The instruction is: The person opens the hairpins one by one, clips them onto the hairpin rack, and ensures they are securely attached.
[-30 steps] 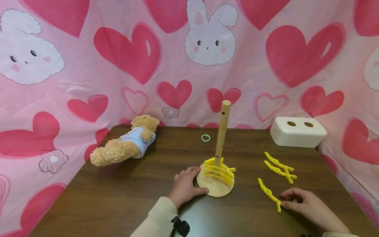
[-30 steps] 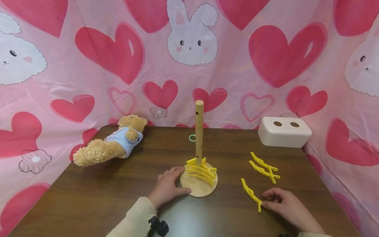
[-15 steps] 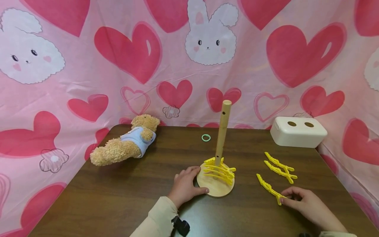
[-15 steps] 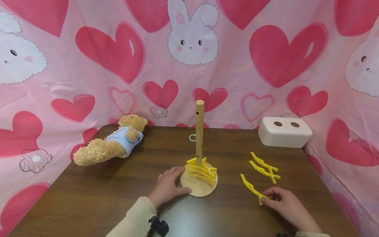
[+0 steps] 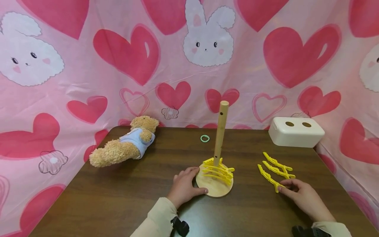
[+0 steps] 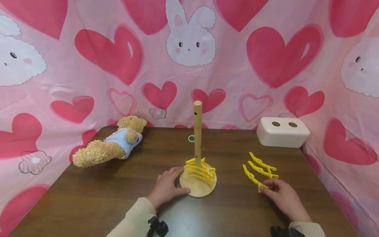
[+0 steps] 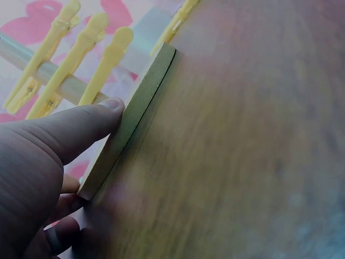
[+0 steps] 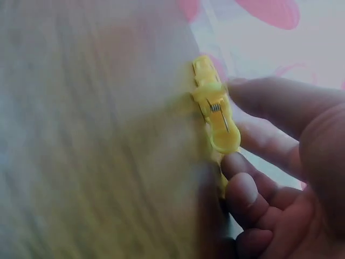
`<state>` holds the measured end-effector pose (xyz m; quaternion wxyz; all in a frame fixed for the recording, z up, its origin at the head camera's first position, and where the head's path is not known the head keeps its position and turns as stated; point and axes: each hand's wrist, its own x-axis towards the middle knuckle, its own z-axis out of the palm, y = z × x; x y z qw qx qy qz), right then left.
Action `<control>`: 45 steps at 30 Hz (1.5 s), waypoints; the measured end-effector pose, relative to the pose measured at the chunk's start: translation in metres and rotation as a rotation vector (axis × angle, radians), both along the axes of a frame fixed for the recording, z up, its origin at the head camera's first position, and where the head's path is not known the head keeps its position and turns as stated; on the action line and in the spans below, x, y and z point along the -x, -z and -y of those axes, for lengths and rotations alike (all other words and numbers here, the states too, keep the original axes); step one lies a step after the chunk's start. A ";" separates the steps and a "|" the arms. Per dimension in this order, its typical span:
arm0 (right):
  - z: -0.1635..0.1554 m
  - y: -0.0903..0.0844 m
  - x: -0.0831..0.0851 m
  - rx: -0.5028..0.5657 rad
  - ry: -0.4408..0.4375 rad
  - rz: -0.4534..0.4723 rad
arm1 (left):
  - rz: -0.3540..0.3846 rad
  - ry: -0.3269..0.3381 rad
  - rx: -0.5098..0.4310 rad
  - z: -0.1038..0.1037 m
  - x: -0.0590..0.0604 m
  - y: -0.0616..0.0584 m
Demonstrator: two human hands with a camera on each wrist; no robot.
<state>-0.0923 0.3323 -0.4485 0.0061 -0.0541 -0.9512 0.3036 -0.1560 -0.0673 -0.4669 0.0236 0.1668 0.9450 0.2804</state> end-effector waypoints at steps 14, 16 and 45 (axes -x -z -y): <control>0.002 -0.003 0.003 -0.001 0.066 0.032 | 0.008 0.010 0.009 0.000 0.001 -0.002; 0.002 -0.004 0.005 -0.013 0.057 0.054 | 0.011 0.011 0.009 0.000 0.000 -0.002; 0.019 0.003 0.003 0.070 0.092 -0.196 | 0.007 0.010 0.014 0.000 -0.001 -0.004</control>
